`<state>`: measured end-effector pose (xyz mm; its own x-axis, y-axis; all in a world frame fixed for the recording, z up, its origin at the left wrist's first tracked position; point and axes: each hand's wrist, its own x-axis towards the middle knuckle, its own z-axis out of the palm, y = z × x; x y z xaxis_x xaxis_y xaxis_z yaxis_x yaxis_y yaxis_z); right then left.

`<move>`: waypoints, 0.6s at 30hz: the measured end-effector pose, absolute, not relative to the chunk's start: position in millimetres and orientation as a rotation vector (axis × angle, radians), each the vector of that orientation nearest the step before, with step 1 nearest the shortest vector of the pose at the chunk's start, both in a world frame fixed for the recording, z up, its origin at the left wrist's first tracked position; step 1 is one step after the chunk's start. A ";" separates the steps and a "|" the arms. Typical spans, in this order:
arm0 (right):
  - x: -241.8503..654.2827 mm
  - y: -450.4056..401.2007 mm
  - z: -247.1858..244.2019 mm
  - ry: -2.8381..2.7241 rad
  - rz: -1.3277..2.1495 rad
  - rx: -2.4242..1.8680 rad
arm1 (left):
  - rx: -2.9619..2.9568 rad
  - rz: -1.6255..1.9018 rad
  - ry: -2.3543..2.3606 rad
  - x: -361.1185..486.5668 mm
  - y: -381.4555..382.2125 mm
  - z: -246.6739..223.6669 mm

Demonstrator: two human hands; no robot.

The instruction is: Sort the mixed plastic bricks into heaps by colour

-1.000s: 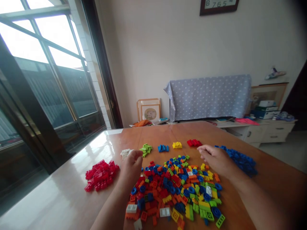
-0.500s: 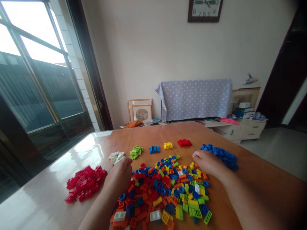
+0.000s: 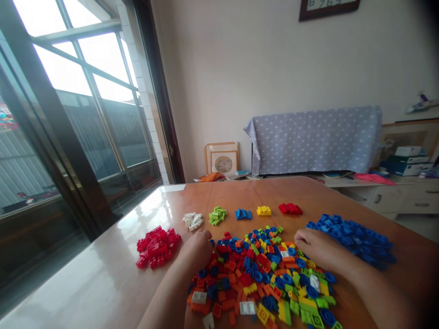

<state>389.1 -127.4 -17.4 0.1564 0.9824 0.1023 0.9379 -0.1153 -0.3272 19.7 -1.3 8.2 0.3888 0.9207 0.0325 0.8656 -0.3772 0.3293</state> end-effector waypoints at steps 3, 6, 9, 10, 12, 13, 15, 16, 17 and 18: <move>386.5 -125.7 -18.8 -1.884 0.198 -2.090 | 2.423 0.300 1.516 25.2 -5.0 10.9; 385.6 -123.7 -20.0 -1.918 0.219 -2.062 | 2.461 0.311 1.467 32.1 -12.9 14.7; 385.1 -122.4 -21.2 -1.954 0.222 -2.040 | 2.490 0.314 1.425 39.9 -23.5 18.2; 384.9 -121.9 -21.8 -1.963 0.221 -2.037 | 2.496 0.314 1.416 42.7 -27.1 19.4; 383.9 -120.9 -23.1 -1.978 0.220 -2.029 | 2.504 0.284 1.398 48.4 -33.9 21.3; 383.1 -120.4 -23.7 -1.983 0.222 -2.024 | 2.509 0.264 1.383 51.1 -36.8 22.0; 380.6 -119.7 -24.2 -1.992 0.228 -2.013 | 2.514 0.241 1.347 55.6 -41.1 22.7; 379.1 -119.6 -23.9 -1.995 0.228 -2.006 | 2.512 0.248 1.334 57.3 -42.6 22.7; 377.6 -119.7 -23.3 -1.998 0.226 -1.999 | 2.508 0.260 1.328 58.6 -43.7 22.7; 376.4 -119.9 -22.3 -2.001 0.225 -1.992 | 2.503 0.275 1.323 59.4 -44.4 22.7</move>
